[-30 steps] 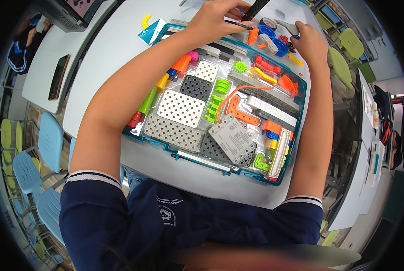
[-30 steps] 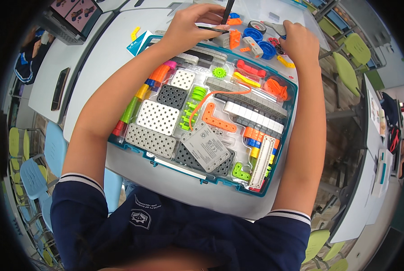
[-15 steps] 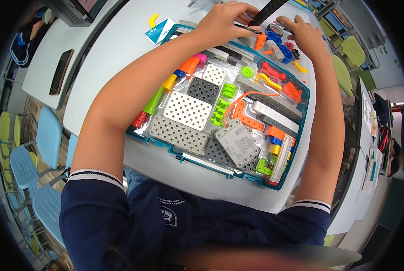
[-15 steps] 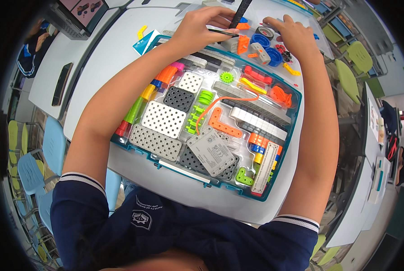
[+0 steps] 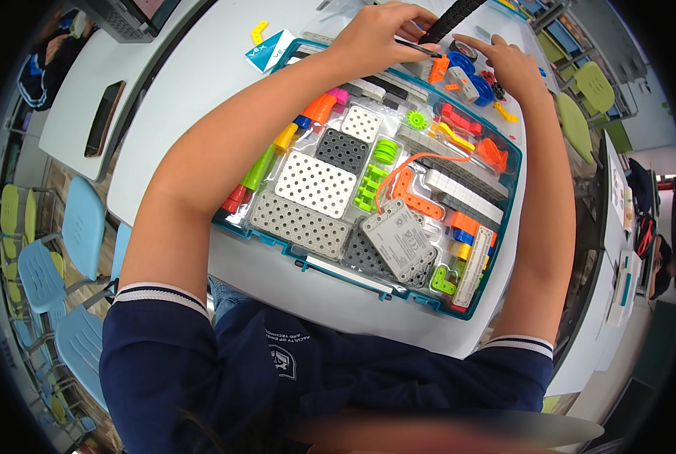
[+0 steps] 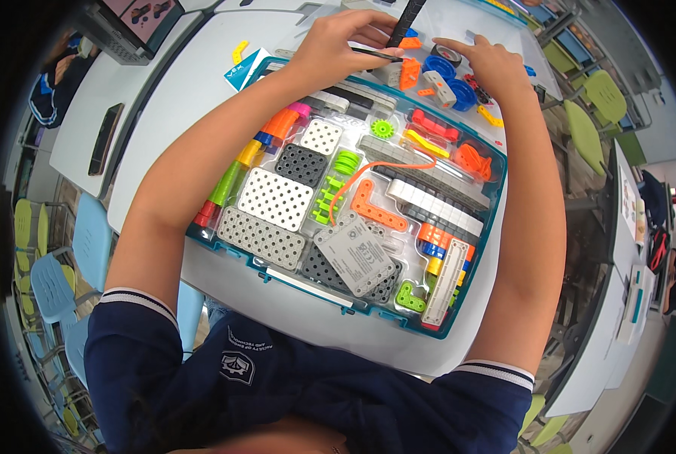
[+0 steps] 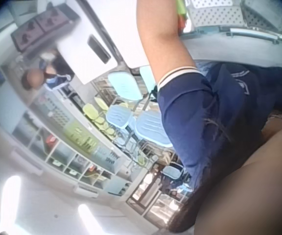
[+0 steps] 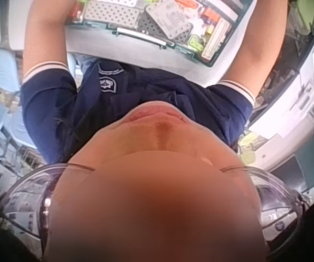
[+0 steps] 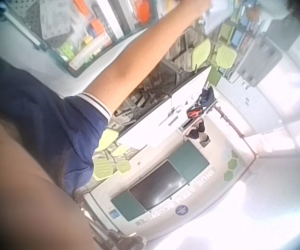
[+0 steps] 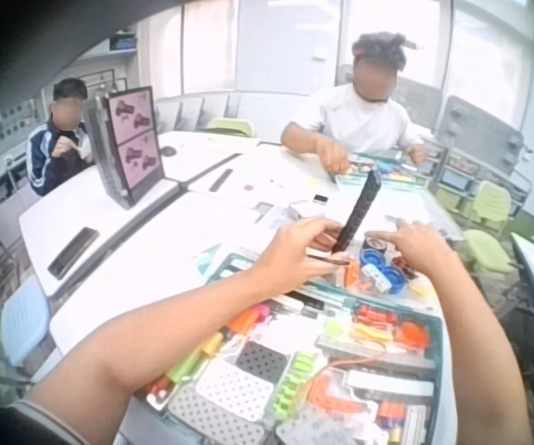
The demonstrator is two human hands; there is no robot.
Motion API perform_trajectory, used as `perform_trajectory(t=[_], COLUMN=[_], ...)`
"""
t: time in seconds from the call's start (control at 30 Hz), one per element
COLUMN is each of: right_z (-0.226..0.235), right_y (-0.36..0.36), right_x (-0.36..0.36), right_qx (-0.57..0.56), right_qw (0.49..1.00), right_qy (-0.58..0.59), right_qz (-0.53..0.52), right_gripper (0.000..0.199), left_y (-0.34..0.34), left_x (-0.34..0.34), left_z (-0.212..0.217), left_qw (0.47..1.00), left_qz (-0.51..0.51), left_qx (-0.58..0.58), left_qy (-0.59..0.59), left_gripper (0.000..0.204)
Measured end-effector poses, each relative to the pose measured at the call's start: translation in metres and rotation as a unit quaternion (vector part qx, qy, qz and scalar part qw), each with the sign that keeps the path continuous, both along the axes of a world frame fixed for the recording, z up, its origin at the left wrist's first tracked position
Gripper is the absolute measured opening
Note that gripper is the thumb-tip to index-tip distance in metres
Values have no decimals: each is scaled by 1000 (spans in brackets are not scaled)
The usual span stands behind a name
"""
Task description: The person assembles a small mechanical structure using colorful plastic components from an educational kit. They connect rods, gears, and connectors by hand, repeatedly adjusting and reconfiguring the assembly on a white table.
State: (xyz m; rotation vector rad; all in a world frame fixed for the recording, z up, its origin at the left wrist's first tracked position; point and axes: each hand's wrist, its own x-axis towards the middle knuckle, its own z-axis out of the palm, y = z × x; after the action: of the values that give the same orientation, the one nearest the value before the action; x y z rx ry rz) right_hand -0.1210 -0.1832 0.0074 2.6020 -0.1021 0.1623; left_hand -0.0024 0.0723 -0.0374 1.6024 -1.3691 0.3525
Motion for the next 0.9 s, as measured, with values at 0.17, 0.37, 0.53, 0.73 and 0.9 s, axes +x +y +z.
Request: perform_trajectory(t=[0.17,0.37,0.53,0.73,0.9], right_z=[-1,-4,-3,-3,-8], right_y=[-3,-2,2,1,0], right_x=[5,6,7,5,8], right_qx=[85,118,134,119,108], right_qw=[994,991,989,991,993], right_qy=[39,19,33,42,29], right_qz=[-52,-55,-55,-41,-21], right_gripper=[83,71,68,71,83], left_y=[1,-1,-1,1,2], left_x=[0,2,1,-9,-14], left_z=[0,-1,0,7,12], left_qw=[1000,1000,1000,1000,1000], left_qz=[4,0,-11,-9,-8], left_qx=[7,5,-7,-18,1], left_qy=[2,-6,-4,-11,13], left_gripper=[48,48,48,51,52])
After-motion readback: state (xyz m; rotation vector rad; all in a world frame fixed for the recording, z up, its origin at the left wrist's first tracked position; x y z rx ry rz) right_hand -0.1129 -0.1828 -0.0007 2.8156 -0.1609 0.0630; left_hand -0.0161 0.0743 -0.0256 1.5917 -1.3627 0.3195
